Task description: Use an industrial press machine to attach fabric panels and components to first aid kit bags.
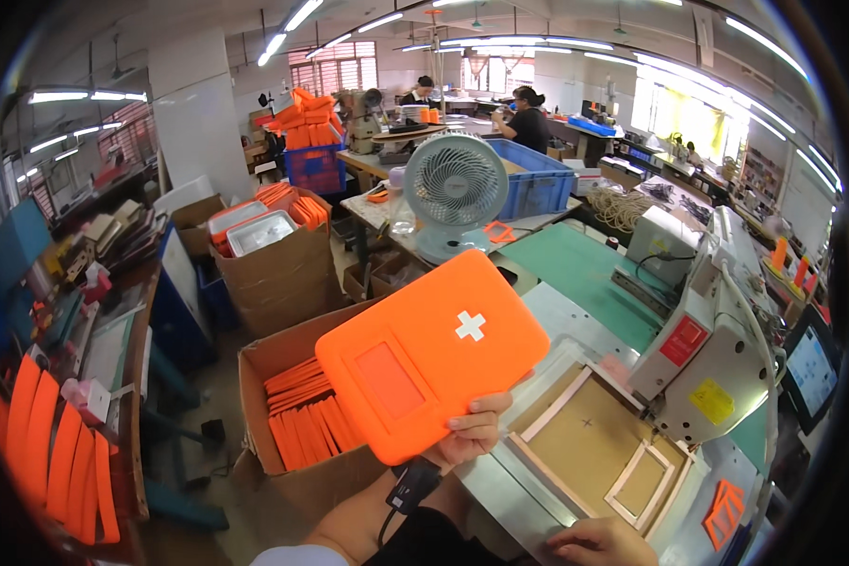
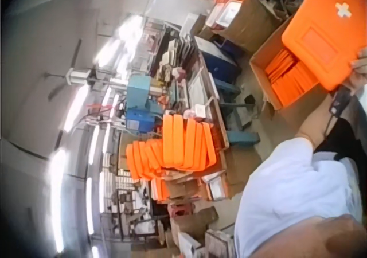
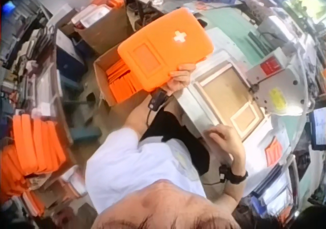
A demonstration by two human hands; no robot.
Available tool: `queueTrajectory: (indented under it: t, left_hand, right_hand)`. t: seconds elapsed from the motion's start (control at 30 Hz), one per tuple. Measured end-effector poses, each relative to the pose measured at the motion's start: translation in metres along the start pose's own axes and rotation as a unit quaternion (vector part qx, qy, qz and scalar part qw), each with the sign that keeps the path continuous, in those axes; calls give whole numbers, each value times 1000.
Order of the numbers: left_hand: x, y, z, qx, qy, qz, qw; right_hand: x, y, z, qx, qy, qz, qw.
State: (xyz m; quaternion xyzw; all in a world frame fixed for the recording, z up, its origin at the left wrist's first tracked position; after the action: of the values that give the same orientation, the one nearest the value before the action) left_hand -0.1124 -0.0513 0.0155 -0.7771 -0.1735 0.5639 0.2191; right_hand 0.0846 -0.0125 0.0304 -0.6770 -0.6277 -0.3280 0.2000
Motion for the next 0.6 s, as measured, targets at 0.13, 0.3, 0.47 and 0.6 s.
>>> queueTrajectory:
  t: [0.13, 0.3, 0.47, 0.6]
  left_hand:
    - [5, 6, 5, 4, -31, 2, 999]
    - [10, 5, 7, 4, -45, 13, 999]
    - [9, 3, 5, -8, -46, 22, 999]
    - [10, 5, 6, -10, -50, 28, 998]
  right_hand:
    - [-1, -1, 2, 3, -15, -6, 1000]
    - [-1, -1, 0, 3, -22, -9, 1000]
    - [-2, -1, -1, 9, -21, 1, 1000]
    - [-3, -2, -4, 6, -3, -7, 1000]
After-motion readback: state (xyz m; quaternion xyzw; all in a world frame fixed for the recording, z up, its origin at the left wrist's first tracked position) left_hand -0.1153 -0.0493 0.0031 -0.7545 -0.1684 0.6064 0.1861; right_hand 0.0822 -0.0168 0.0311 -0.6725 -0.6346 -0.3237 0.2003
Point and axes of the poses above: each hand's wrist, its own y-axis away from the middle knuckle, its own x-axis out of the back of the hand, z = x × y, the point moved 10 cm from there along -y, towards the middle knuckle, and after that the axes turned 7 degrees about y, right-handed, at the moved point
